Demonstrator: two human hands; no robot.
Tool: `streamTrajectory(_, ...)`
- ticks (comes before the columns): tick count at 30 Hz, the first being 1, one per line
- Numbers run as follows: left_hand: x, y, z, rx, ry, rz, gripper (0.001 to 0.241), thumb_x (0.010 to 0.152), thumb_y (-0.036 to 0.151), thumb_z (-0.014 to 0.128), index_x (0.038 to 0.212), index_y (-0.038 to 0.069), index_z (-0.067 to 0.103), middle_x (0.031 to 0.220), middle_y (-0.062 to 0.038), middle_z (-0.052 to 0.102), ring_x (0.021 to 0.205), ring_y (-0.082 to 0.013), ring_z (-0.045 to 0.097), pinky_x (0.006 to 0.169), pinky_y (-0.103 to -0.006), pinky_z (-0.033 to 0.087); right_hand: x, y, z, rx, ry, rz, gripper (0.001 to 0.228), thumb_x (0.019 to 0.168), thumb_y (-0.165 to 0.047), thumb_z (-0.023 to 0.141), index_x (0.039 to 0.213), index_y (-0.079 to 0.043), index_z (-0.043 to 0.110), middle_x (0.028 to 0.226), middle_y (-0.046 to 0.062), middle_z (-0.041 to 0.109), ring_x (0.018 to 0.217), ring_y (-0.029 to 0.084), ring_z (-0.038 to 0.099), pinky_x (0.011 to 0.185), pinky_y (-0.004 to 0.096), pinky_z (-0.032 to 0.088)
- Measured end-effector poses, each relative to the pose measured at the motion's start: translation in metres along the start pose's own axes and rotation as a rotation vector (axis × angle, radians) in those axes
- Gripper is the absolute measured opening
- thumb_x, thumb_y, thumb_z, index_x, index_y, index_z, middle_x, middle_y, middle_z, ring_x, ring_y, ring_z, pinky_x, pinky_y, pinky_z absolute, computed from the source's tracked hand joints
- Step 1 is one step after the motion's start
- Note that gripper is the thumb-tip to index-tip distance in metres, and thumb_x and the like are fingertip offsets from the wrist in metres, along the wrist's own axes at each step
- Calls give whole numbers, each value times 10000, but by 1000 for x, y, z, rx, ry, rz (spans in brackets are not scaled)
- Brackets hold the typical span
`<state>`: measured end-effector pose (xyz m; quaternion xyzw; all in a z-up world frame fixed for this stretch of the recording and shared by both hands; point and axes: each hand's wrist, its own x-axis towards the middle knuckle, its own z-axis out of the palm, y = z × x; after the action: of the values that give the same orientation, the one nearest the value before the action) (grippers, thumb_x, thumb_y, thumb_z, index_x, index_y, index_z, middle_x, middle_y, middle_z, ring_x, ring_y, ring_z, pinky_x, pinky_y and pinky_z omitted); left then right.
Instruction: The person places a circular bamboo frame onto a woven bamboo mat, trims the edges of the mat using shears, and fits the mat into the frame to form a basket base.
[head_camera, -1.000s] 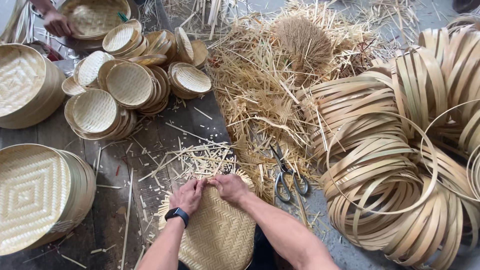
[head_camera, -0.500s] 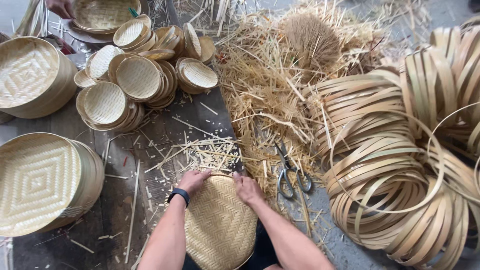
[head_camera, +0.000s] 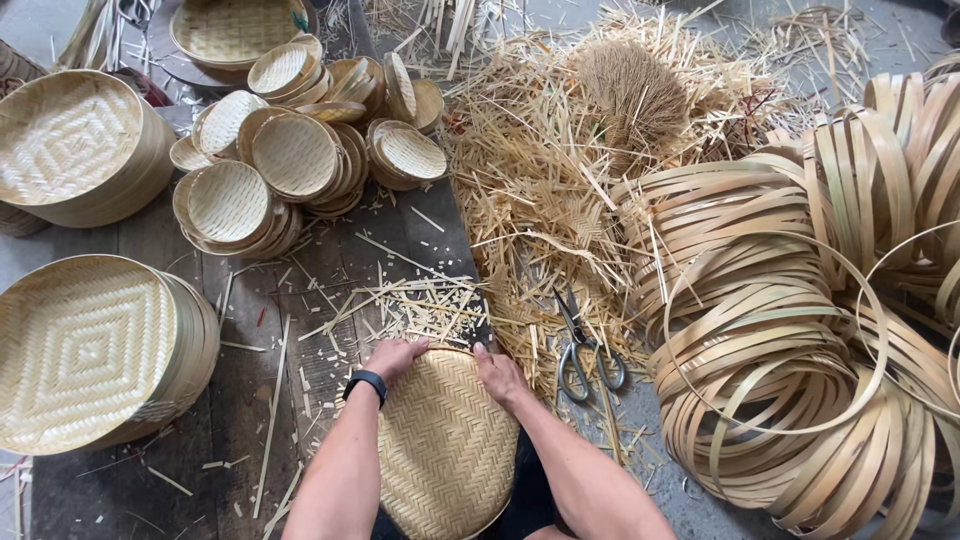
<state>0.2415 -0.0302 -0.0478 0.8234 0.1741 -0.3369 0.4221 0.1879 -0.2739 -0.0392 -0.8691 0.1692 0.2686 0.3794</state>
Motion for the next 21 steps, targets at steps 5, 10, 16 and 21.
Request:
streamTrajectory(5,-5,-9,-1,14,24,32,610,963,582,565,1168,33,735,1208,-172,700,1170,-322,641,1012,-433,478,-4,-42,20,-342,541,-555,385,1013,-499,441,1000,-154,612,965,89,629,875,223,603,831,420,471)
streamTrajectory(10,-13,-44,13,-267,604,537,538,1023,437,426,1290,5,603,1179,-186,665,1101,-323,648,949,-406,501,-9,-129,38,-373,-102,-470,517,1007,-637,375,1059,-224,681,877,115,666,747,228,625,660,401,478)
streamTrajectory(16,-98,-99,22,68,630,16,685,1014,609,332,1043,97,785,1009,-220,730,978,-389,685,891,-513,515,-5,-152,41,-784,-251,-320,915,871,-915,256,934,-175,791,815,56,709,768,178,686,611,355,515)
streamTrajectory(21,-63,-141,23,-163,527,43,752,964,706,379,1049,82,789,946,-279,735,944,-449,687,840,-505,516,-6,-159,43,-818,-249,-302,924,793,-957,302,881,-184,800,824,66,721,800,204,687,682,382,546)
